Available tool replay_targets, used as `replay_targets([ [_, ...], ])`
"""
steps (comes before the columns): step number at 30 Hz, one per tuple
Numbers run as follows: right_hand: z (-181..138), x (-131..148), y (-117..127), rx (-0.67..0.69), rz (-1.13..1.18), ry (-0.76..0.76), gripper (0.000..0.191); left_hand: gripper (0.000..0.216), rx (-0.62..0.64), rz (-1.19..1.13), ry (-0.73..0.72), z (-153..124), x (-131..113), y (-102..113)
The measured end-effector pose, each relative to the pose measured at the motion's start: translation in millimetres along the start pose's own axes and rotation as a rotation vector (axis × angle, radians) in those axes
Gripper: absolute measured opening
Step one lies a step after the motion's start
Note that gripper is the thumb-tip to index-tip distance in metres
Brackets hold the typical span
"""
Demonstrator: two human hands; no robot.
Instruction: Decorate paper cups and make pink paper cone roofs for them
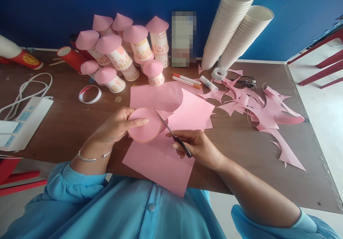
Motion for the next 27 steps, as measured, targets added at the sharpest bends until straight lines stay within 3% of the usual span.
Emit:
replay_targets([
  [27, -1.7, -3.1, 0.7, 0.020, -0.018, 0.010, 0.053, 0.042, 0.015, -0.052, 0.038, -1.4, 1.1, -1.0],
])
Point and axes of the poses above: each hand's wrist, its own z-axis towards the middle knuckle, its own y-axis out of the back of the hand, x = y × z, the point moved 8 cm from there along z, towards the middle knuckle, and after that the axes turned 6 degrees about -x, right-handed, at the moved point
